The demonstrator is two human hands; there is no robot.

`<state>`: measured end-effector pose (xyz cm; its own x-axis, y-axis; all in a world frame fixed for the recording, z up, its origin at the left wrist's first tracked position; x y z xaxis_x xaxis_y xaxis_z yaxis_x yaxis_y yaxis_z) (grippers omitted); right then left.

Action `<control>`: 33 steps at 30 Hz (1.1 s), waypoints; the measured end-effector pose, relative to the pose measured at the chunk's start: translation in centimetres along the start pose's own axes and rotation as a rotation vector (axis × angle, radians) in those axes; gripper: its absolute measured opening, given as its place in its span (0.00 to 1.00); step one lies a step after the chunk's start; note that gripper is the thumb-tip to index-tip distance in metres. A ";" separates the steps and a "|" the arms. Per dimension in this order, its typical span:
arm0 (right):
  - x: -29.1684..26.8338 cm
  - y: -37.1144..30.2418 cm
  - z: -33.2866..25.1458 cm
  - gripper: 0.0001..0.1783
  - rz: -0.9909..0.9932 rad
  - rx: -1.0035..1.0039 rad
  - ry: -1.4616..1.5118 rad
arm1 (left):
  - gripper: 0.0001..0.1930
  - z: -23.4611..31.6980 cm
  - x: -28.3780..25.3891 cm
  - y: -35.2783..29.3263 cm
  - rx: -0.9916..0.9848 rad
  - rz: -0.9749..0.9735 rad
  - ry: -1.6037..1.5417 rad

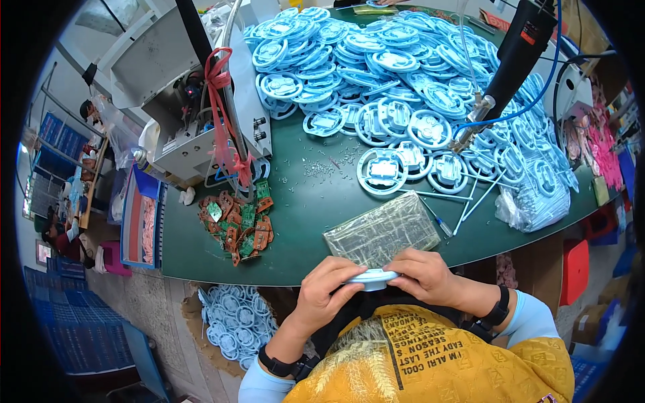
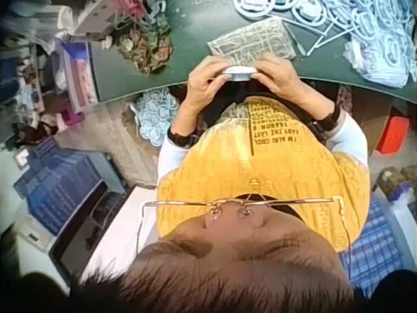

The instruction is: Assemble electronic toy components by inserting circuit boards into plastic housings and securing them with a power screwdriver.

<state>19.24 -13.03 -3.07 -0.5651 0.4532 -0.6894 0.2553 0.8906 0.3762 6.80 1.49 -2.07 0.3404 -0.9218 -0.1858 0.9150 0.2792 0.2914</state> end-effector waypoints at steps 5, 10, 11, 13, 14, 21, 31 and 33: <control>0.0 -0.2 0.0 0.12 -0.008 -0.014 0.006 | 0.12 0.4 0.1 0.1 0.069 0.005 0.038; -0.5 0.7 -0.9 0.14 0.013 -0.060 -0.063 | 0.12 1.1 0.4 0.2 0.103 0.004 0.082; -0.6 0.9 -1.2 0.15 0.035 -0.076 -0.067 | 0.13 1.2 0.6 0.3 0.137 0.003 0.091; -0.6 1.0 -1.3 0.15 0.058 -0.092 -0.071 | 0.14 1.3 0.8 0.2 0.170 0.002 0.099; -0.4 0.8 -1.1 0.14 0.045 -0.102 -0.067 | 0.14 1.1 0.8 0.2 0.144 0.001 0.077; -0.3 0.3 -0.4 0.11 0.048 -0.064 -0.014 | 0.12 0.1 0.2 -0.3 0.088 0.048 0.053; -0.3 1.2 2.0 0.11 -0.128 0.082 0.014 | 0.11 -1.5 0.9 -0.1 0.019 0.106 0.141; 0.2 2.8 4.1 0.11 -0.225 0.135 -0.075 | 0.19 -2.4 1.1 0.1 0.033 0.168 0.277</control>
<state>23.11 -10.35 -4.70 -0.5614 0.2399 -0.7920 0.2345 0.9640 0.1257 7.83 1.18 -4.50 0.5362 -0.7542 -0.3791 0.8350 0.4079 0.3694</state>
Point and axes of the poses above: each hand's wrist, its own y-axis towards the middle knuckle, its own x-axis out of the palm, z = x × y, the point moved 6 cm from there along y, towards the middle knuckle, and after that the axes turned 13 degrees about -y, right-handed, at the moved point
